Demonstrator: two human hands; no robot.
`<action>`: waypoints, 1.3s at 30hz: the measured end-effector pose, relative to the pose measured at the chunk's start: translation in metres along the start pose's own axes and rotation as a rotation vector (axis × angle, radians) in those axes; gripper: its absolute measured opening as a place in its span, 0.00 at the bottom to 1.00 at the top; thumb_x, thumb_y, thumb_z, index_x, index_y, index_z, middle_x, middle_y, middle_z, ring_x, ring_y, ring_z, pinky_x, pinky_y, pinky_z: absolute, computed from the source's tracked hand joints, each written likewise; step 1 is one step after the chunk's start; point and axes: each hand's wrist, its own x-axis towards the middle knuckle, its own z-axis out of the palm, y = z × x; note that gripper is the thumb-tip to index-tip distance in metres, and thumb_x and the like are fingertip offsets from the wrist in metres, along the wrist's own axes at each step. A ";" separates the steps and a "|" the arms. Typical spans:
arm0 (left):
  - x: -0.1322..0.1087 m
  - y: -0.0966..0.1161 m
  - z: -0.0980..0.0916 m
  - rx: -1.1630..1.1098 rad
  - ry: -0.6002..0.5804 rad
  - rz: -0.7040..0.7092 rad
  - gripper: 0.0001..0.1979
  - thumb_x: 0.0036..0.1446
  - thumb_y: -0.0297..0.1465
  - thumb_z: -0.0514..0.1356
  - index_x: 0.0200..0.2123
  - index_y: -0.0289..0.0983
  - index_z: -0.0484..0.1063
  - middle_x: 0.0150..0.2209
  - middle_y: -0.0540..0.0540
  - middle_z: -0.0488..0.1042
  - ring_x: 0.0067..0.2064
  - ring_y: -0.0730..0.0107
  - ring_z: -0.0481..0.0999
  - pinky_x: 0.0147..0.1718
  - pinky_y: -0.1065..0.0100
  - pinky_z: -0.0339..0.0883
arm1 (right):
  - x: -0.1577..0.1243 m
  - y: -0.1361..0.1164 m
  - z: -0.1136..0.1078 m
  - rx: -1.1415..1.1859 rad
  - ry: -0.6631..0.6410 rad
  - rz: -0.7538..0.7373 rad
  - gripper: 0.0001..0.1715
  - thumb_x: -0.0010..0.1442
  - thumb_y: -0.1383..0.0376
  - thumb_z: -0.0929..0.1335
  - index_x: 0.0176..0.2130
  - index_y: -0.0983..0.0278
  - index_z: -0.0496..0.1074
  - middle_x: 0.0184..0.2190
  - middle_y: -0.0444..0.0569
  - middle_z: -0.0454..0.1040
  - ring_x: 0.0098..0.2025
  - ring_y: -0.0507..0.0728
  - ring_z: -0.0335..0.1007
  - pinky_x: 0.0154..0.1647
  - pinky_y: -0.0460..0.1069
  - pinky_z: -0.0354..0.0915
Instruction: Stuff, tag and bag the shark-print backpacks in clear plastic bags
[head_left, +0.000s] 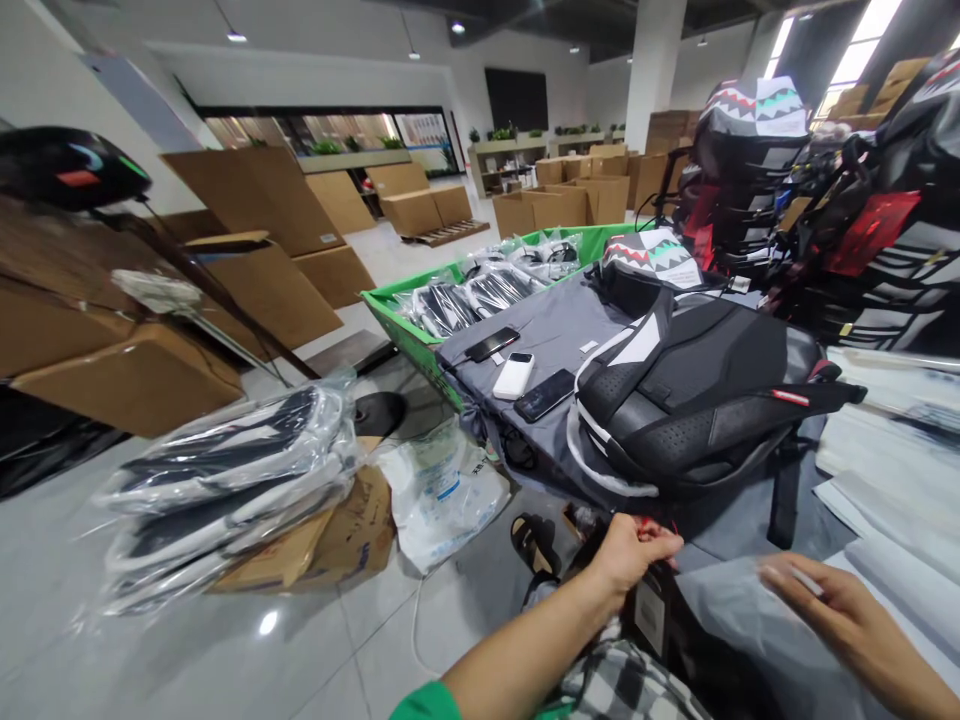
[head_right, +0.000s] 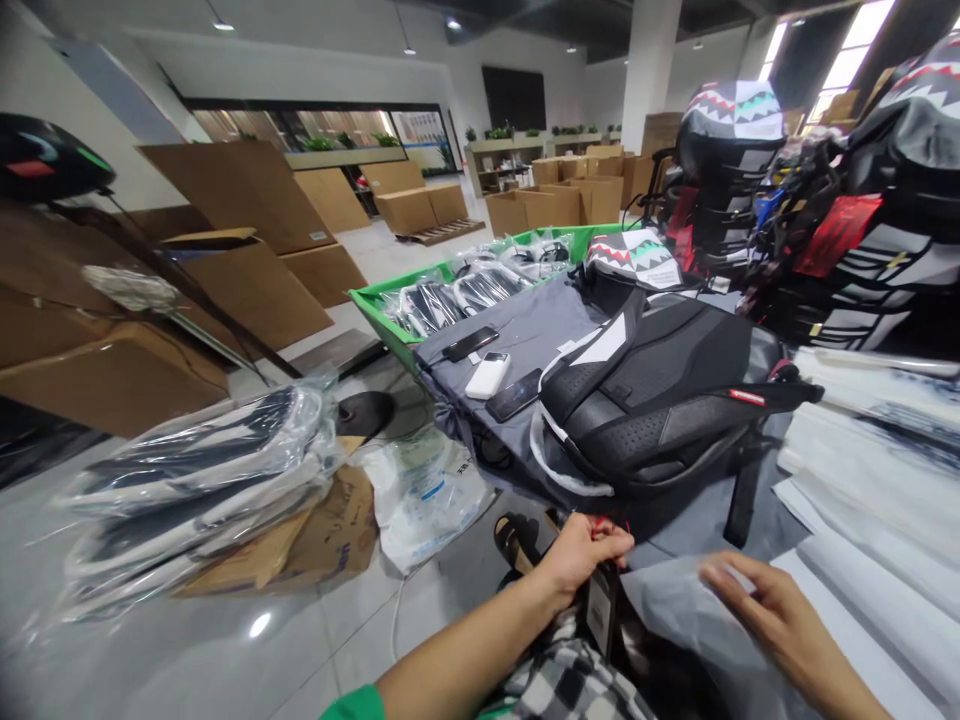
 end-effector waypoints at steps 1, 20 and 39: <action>-0.002 0.002 -0.003 -0.072 -0.033 -0.028 0.26 0.36 0.51 0.73 0.24 0.33 0.76 0.20 0.50 0.70 0.23 0.75 0.66 0.28 0.70 0.60 | 0.005 0.002 0.002 0.023 -0.103 -0.022 0.32 0.60 0.40 0.64 0.30 0.61 0.81 0.29 0.50 0.81 0.32 0.61 0.78 0.34 0.48 0.73; -0.010 -0.043 0.014 1.158 0.095 0.782 0.08 0.58 0.35 0.66 0.32 0.36 0.77 0.33 0.38 0.77 0.35 0.56 0.76 0.35 0.59 0.69 | 0.066 -0.029 0.065 -0.036 0.187 0.093 0.27 0.42 0.40 0.68 0.20 0.60 0.70 0.17 0.48 0.72 0.22 0.59 0.69 0.23 0.50 0.63; 0.017 -0.031 0.031 -0.576 0.581 -0.005 0.14 0.44 0.33 0.71 0.33 0.35 0.73 0.30 0.47 0.76 0.36 0.63 0.77 0.46 0.57 0.71 | 0.071 -0.023 0.046 -0.036 0.006 -0.017 0.33 0.54 0.38 0.63 0.26 0.62 0.76 0.24 0.48 0.78 0.29 0.61 0.75 0.30 0.50 0.69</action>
